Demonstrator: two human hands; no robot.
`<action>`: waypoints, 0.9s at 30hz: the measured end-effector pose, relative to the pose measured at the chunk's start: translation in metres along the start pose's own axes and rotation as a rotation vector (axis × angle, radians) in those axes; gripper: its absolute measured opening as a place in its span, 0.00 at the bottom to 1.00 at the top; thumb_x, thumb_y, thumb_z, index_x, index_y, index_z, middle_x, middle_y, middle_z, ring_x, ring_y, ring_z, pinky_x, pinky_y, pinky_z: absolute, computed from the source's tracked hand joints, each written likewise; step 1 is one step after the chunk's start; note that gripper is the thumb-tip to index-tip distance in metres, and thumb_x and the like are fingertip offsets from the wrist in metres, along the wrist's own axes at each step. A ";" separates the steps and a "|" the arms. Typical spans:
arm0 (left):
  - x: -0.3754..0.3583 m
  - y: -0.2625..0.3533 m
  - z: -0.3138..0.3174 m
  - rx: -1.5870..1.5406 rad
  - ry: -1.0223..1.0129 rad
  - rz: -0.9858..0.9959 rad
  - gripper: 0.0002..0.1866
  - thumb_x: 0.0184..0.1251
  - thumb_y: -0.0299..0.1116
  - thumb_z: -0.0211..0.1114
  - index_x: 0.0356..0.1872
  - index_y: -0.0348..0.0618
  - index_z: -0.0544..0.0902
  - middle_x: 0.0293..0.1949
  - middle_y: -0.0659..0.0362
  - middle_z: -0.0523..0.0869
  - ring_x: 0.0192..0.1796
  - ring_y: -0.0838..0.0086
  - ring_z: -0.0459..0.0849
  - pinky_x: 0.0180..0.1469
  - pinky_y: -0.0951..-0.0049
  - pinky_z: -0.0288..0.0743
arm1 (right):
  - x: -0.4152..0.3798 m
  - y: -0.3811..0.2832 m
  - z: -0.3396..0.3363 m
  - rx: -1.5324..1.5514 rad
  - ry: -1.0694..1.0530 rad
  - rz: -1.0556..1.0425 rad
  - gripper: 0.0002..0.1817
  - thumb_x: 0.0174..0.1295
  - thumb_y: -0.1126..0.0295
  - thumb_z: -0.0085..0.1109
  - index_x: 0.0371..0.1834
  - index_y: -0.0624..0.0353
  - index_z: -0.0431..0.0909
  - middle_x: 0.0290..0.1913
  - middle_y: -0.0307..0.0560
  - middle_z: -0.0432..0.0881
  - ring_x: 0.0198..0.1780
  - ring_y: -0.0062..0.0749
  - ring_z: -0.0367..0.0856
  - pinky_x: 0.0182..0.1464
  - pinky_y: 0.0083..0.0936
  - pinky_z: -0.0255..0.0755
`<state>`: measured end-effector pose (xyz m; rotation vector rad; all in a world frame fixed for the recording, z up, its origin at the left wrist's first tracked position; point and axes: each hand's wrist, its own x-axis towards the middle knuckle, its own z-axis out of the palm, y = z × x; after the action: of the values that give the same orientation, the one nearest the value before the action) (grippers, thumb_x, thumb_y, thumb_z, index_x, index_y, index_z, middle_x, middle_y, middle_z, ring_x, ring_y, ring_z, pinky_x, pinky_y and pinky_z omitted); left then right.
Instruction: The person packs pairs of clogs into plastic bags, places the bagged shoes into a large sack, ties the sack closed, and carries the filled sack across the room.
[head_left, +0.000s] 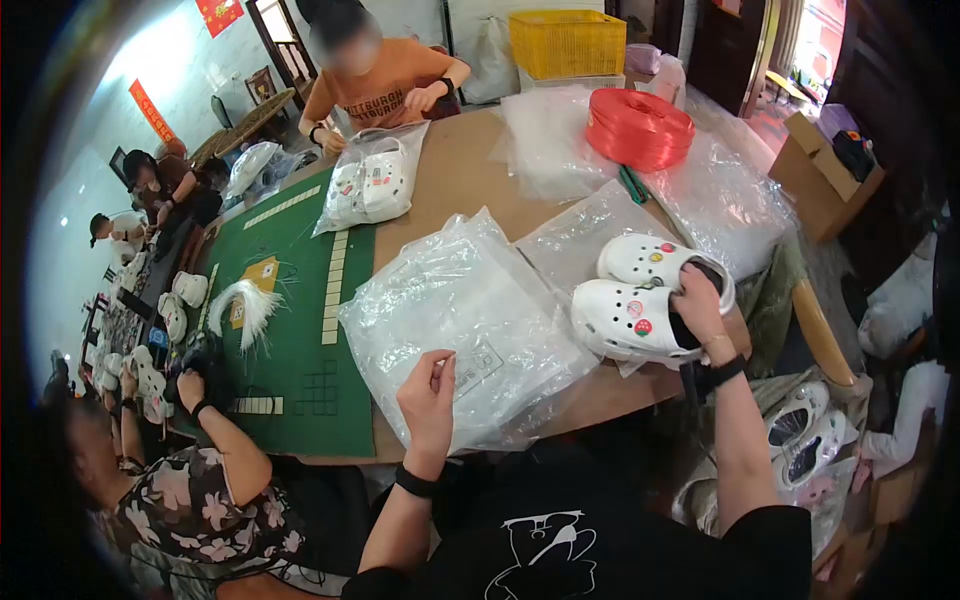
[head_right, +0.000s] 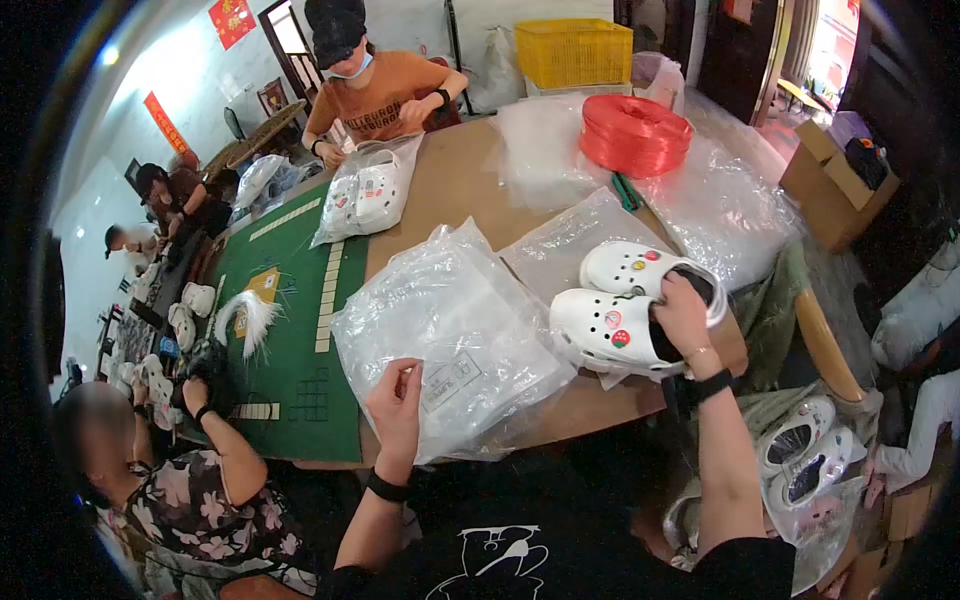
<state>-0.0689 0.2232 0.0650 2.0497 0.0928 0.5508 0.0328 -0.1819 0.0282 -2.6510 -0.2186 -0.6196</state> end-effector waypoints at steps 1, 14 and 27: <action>0.001 -0.002 0.000 0.032 0.014 0.024 0.05 0.65 0.28 0.65 0.39 0.39 0.83 0.21 0.59 0.78 0.22 0.79 0.75 0.27 0.77 0.68 | -0.004 -0.004 -0.009 0.043 0.059 -0.011 0.13 0.47 0.74 0.60 0.38 0.64 0.77 0.41 0.55 0.77 0.47 0.52 0.75 0.48 0.41 0.71; 0.003 -0.001 0.009 0.049 -0.003 0.052 0.05 0.64 0.29 0.66 0.39 0.41 0.83 0.21 0.56 0.80 0.22 0.74 0.78 0.27 0.74 0.70 | -0.092 -0.084 -0.127 0.944 -0.388 0.393 0.20 0.53 0.78 0.64 0.51 0.67 0.80 0.54 0.45 0.82 0.55 0.25 0.77 0.59 0.25 0.69; -0.012 -0.002 -0.002 -0.178 0.001 -0.096 0.06 0.63 0.28 0.68 0.38 0.37 0.86 0.23 0.57 0.84 0.24 0.81 0.78 0.29 0.78 0.72 | -0.058 -0.149 -0.014 0.828 -0.487 -0.035 0.20 0.54 0.74 0.61 0.52 0.65 0.78 0.52 0.53 0.82 0.53 0.39 0.80 0.57 0.28 0.70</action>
<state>-0.0806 0.2226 0.0601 1.8616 0.1369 0.4830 -0.0602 -0.0568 0.0657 -1.9335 -0.5274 0.1274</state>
